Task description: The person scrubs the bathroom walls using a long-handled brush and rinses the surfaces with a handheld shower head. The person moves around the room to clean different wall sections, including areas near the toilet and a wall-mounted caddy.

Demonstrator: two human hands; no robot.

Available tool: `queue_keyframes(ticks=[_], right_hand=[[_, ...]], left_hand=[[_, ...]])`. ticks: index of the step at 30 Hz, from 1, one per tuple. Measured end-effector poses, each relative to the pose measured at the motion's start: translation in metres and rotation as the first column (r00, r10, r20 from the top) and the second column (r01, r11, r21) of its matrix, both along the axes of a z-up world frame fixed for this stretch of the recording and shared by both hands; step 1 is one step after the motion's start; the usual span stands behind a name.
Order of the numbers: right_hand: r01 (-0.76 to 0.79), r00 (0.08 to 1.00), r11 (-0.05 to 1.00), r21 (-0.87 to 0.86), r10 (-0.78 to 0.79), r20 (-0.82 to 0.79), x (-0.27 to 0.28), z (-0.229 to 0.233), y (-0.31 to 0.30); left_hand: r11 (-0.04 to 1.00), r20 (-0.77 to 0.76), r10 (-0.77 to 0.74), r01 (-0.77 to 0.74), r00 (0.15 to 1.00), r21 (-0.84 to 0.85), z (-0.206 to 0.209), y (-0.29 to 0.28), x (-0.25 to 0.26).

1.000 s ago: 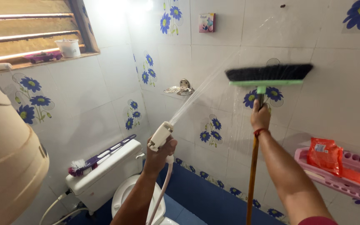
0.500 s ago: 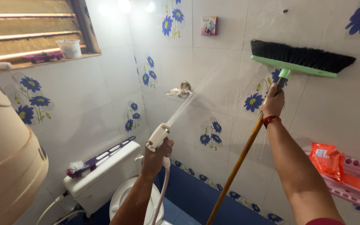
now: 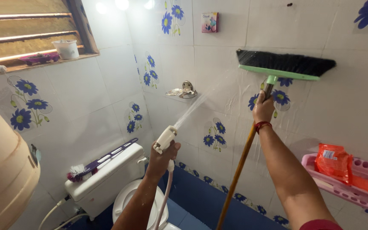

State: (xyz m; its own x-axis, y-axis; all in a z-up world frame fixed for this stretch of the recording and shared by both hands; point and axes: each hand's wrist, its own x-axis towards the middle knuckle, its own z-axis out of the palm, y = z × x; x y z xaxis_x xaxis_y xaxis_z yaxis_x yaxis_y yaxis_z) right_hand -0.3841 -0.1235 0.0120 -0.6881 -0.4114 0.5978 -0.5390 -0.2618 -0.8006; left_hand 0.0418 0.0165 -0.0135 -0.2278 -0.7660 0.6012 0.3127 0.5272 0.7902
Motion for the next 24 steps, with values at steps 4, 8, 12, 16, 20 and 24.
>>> queue_keyframes(ticks=[4,8,12,16,20,24], right_hand=[[0.021,0.99,0.996,-0.083,-0.032,-0.134,-0.024,0.059,-0.036],[0.143,0.967,0.965,-0.218,-0.183,-0.178,-0.041,0.133,-0.053],[0.048,0.998,0.978,-0.203,-0.055,-0.027,-0.03,0.111,-0.015],[-0.069,0.984,0.938,-0.339,0.121,0.133,-0.029,0.114,0.006],[0.087,0.988,0.949,-0.303,-0.121,-0.095,-0.053,0.163,-0.004],[0.103,0.976,0.963,-0.248,-0.146,-0.161,-0.068,0.157,0.001]], left_hand=[[0.996,-0.035,0.072,-0.07,0.997,0.055,0.014,-0.01,0.01],[0.999,-0.071,0.049,-0.048,0.996,0.014,0.021,-0.014,0.026],[0.999,-0.074,0.03,-0.029,0.997,0.024,0.014,-0.013,0.036],[0.995,-0.017,0.088,-0.087,0.996,0.04,0.011,-0.022,0.039],[0.998,-0.072,0.05,-0.047,0.996,0.05,0.012,-0.035,0.038],[0.998,-0.021,0.048,-0.047,0.999,0.035,-0.001,-0.043,0.03]])
